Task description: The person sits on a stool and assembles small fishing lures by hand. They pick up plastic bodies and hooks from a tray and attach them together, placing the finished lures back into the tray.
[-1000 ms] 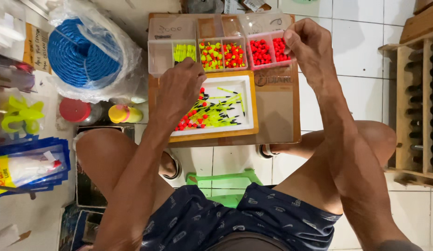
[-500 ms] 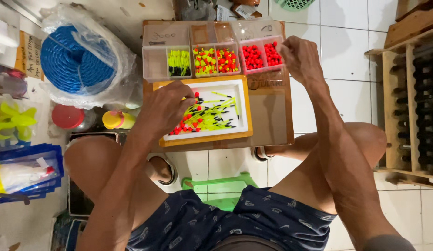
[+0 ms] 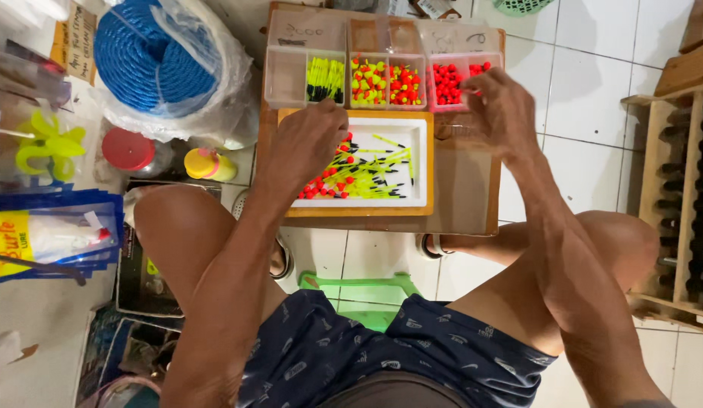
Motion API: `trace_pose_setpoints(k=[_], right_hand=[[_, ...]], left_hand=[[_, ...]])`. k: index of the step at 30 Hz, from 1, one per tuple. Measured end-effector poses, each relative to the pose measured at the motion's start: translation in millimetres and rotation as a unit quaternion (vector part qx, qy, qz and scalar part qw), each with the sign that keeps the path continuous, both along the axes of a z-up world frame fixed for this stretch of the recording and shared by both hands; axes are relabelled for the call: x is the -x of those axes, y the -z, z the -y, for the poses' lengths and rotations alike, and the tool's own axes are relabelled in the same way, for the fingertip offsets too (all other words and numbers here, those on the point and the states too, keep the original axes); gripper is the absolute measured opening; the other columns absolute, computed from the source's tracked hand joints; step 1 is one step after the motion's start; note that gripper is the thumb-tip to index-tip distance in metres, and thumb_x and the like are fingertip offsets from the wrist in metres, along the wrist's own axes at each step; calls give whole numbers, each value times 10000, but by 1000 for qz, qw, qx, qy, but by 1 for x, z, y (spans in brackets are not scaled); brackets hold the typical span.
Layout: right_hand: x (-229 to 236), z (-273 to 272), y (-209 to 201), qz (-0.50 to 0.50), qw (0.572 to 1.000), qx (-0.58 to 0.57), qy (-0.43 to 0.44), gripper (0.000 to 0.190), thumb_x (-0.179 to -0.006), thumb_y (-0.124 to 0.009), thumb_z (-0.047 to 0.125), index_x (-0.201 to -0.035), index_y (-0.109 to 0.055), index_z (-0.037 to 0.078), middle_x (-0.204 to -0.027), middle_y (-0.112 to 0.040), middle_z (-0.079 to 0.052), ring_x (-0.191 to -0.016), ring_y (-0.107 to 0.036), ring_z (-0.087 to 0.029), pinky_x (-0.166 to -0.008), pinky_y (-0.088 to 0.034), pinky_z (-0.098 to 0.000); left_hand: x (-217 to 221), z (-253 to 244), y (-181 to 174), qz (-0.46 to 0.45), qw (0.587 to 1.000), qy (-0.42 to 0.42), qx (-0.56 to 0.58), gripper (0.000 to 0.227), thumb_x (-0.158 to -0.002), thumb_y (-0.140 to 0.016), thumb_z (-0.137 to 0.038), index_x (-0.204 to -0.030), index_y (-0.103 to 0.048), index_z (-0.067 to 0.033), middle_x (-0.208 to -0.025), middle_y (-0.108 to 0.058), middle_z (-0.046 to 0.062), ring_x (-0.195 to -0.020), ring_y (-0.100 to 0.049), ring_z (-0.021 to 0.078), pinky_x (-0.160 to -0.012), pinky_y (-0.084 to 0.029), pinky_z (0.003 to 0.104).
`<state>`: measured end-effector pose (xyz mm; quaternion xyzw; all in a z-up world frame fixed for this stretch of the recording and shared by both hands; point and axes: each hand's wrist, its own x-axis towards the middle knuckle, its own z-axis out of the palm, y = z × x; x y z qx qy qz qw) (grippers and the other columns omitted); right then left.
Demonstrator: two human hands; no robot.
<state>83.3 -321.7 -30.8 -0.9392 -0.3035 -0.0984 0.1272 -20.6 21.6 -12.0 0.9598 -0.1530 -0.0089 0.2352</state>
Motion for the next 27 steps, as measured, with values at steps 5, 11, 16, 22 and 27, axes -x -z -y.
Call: trace_pose_setpoints(k=[5, 11, 16, 22, 27], right_hand=[[46, -63, -3, -86, 992, 7, -95, 151, -993, -709, 158, -1144, -702, 146, -1046, -661, -100, -937, -706, -391, -724, -587, -502], [77, -98, -15, -84, 976, 41, -198, 225, -964, -738, 249, -1156, -689, 143, -1011, -653, -91, -878, -696, -330, -667, -574, -446], [75, -94, 20, -60, 978, 62, -189, 121, -987, -700, 281, -1064, -657, 198, -957, -600, -30, -799, -670, -275, -595, -554, -402], [67, -88, 13, -109, 979, 62, -160, 47, -1017, -630, 156, -981, -601, 151, -885, -583, -42, -794, -659, -310, -559, -516, -441], [61, -85, 1, -150, 980, 47, -125, 51, -1017, -652, 116, -980, -637, 147, -892, -604, -54, -805, -684, -347, -592, -518, -462]], left_hand=[[-12, -2, 27, -58, 998, 5, -11, 59, -993, -625, -161, -949, -648, -130, -966, -618, 94, -865, -700, 407, -732, -564, 530], [-12, -4, 29, -57, 998, 15, -14, 59, -996, -630, -173, -966, -649, -126, -964, -617, 106, -883, -700, 406, -728, -567, 542], [-12, -2, 31, -60, 998, 19, -23, 67, -1000, -625, -185, -976, -646, -125, -960, -615, 114, -902, -697, 406, -748, -571, 546], [-9, -2, 28, -85, 996, 17, -23, 50, -975, -629, -152, -969, -664, -116, -928, -637, 145, -875, -696, 440, -735, -560, 567], [-8, 1, 32, -94, 995, 33, -20, 71, -1002, -615, -161, -978, -658, -110, -960, -629, 147, -882, -700, 435, -749, -563, 557]])
